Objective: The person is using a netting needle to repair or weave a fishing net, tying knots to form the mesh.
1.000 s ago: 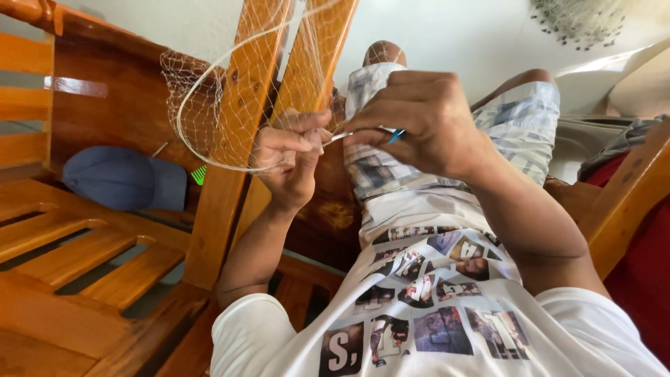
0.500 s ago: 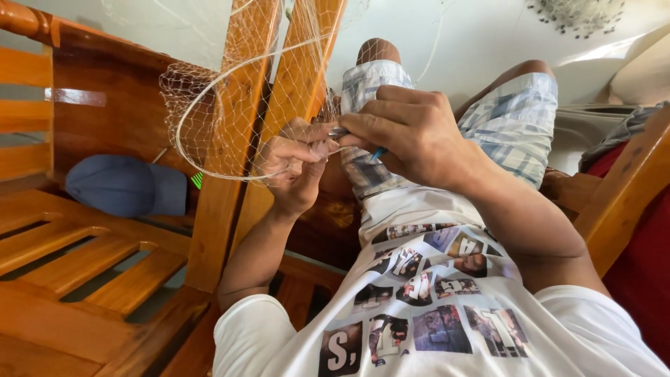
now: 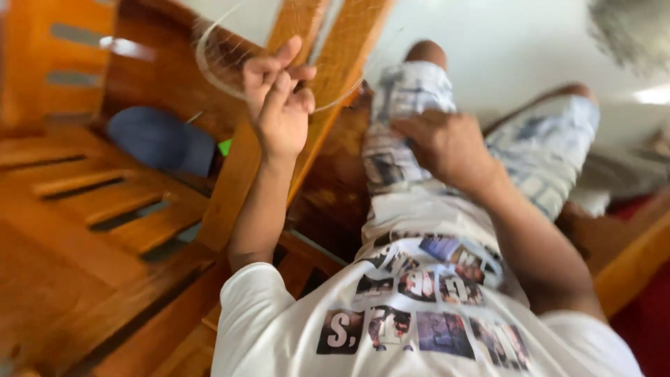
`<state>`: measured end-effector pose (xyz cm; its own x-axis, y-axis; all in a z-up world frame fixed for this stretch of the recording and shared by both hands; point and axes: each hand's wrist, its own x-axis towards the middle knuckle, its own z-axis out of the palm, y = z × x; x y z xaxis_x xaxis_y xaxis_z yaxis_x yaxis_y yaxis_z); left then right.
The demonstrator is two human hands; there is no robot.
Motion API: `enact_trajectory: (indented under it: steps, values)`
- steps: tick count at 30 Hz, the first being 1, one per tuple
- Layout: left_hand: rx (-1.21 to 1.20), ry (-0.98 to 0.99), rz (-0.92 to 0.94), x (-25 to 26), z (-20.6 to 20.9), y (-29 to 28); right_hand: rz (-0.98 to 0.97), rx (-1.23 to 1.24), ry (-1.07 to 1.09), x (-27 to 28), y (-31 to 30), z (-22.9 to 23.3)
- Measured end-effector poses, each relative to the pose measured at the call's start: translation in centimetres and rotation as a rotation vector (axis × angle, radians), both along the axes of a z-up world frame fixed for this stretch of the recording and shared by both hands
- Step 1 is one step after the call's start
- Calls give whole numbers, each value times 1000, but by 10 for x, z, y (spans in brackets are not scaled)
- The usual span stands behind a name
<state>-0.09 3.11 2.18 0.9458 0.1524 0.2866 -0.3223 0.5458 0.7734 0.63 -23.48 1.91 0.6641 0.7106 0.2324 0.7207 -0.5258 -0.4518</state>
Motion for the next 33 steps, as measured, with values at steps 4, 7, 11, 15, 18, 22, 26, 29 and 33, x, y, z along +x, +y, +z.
enact_trajectory:
  steps: [4,7,11,15,18,22,26,29,33]
  values:
    - [-64,83,128,9,-15,17,189,-160,390,-40,13,-78]
    - [-46,-1,186,14,-36,23,345,-527,376,-79,22,-144]
    - [-81,18,379,3,-45,18,437,-275,124,-106,20,-175]
    - [121,128,632,2,-39,-4,507,-333,197,-102,22,-175]
    - [482,320,857,4,-51,-24,509,-188,-5,-100,15,-169]
    - [551,378,926,18,-68,-31,533,-276,143,-85,10,-146]
    - [856,469,1003,25,-64,-37,269,105,239,-55,0,-125]
    - [877,492,1023,30,-61,-39,137,382,640,-9,-8,-78]
    - [943,417,1089,27,-51,-43,-188,641,846,37,-11,-146]
